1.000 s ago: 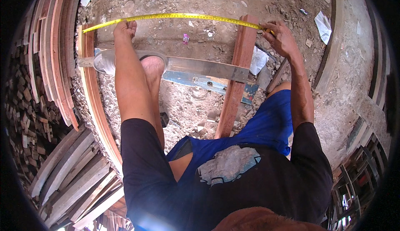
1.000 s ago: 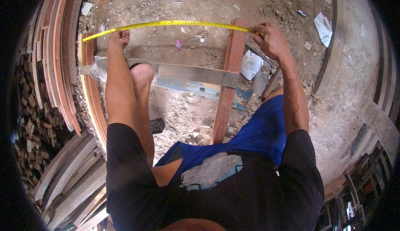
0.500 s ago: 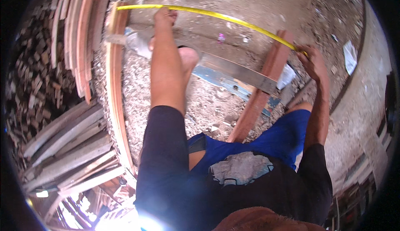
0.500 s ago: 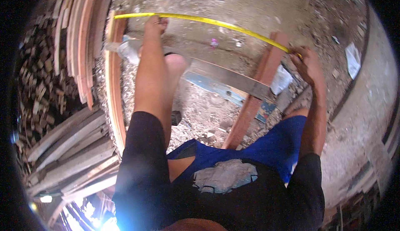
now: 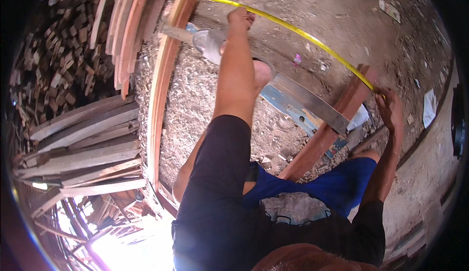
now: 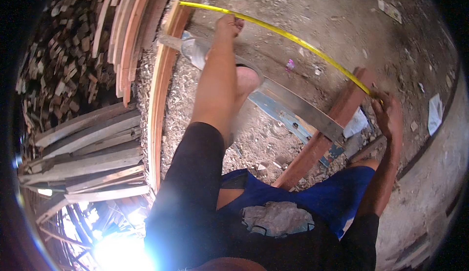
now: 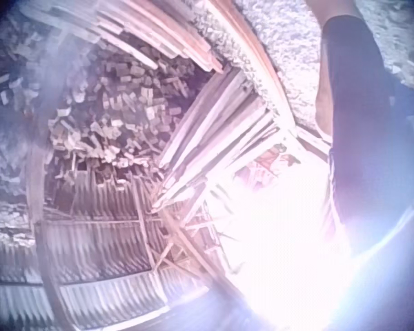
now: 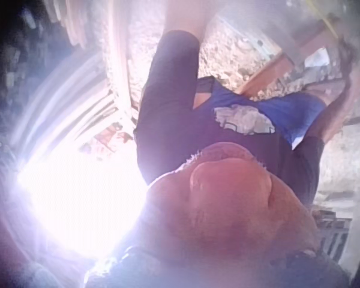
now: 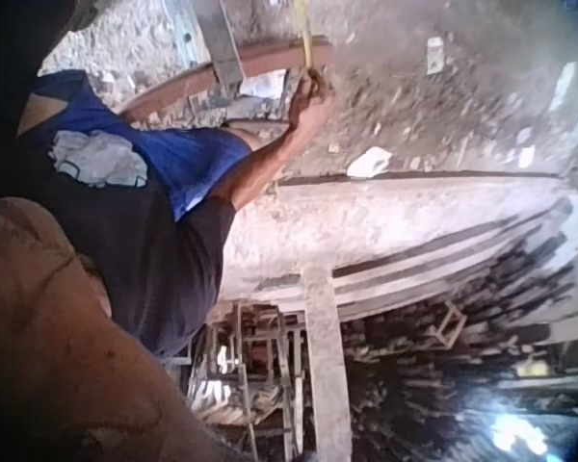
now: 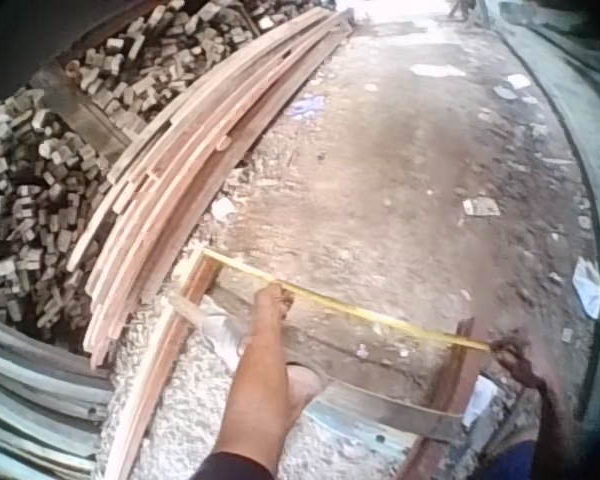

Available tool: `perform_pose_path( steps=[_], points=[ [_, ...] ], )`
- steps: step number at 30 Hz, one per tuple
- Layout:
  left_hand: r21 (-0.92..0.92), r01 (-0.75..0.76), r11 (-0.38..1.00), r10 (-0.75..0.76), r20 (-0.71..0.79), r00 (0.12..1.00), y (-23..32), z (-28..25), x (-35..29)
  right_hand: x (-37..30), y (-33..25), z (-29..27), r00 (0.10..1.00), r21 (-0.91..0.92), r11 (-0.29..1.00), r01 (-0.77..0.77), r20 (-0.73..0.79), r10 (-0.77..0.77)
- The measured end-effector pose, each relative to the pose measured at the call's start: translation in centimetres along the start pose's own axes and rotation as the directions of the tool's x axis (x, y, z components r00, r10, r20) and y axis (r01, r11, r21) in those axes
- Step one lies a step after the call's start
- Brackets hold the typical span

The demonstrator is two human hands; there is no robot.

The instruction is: The person measures a wooden plank with a tape measure, marks it with a chisel, and hammers the chisel to create a notch. The person then uses a hammer to drive nails into the plank to join it with another piece of wood.

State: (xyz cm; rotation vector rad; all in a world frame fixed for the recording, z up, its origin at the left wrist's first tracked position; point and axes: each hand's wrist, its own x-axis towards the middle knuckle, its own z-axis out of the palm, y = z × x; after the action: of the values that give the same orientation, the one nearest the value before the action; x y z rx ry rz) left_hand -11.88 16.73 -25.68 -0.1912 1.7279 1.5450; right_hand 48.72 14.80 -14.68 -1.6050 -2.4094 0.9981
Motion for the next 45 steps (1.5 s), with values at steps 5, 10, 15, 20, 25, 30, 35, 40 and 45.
perform_pose_path(
  steps=[5, 10, 15, 20, 25, 30, 35, 40, 45],
  points=[
    [-0.010, 0.060, 0.998, -0.059, 0.067, 0.996, 2.5, -9.2, 11.2, 3.2, 0.4, 0.6, 0.983, 0.029, 0.984, 0.178, 0.042, -0.179],
    [0.022, 0.091, 0.996, -0.091, 0.013, 0.996, 0.5, -3.4, 6.4, 2.0, 0.4, -0.4, 0.998, -0.057, 0.996, 0.068, 0.022, -0.066],
    [0.031, 0.049, 0.998, -0.048, -0.058, 0.997, 2.1, -3.7, 4.1, 2.1, 0.5, 0.5, 0.993, -0.062, 0.991, 0.119, -0.022, -0.120],
    [0.056, 0.046, 0.997, -0.044, -0.044, 0.998, 1.8, -3.1, 3.2, 2.2, 0.4, 0.1, 0.996, -0.067, 0.997, 0.041, 0.082, -0.036],
    [0.048, 0.061, 0.997, -0.061, -0.013, 0.998, 2.3, -4.2, 4.5, 2.3, 0.0, 0.0, 0.996, -0.059, 0.997, 0.058, 0.072, -0.054],
    [0.022, 0.084, 0.996, -0.083, -0.036, 0.996, 1.6, -3.6, 5.0, 2.1, 0.5, 0.2, 0.996, -0.067, 0.995, 0.080, 0.054, -0.076],
    [-0.017, -0.001, 1.000, 0.002, 0.016, 1.000, 2.2, -4.4, 5.0, 2.2, -0.3, 0.6, 0.995, -0.027, 0.996, 0.088, 0.043, -0.087],
    [0.176, -0.241, 0.954, 0.095, 0.587, 0.804, 1.6, 2.0, -6.6, 0.1, 1.8, 2.2, 0.998, 0.176, 0.982, 0.061, -0.004, -0.062],
    [0.449, -0.878, 0.168, -0.406, 0.843, 0.353, -3.9, 5.7, -17.6, -6.1, 8.0, 5.4, 0.959, 0.563, 0.789, -0.247, 0.026, 0.282]
  ],
)
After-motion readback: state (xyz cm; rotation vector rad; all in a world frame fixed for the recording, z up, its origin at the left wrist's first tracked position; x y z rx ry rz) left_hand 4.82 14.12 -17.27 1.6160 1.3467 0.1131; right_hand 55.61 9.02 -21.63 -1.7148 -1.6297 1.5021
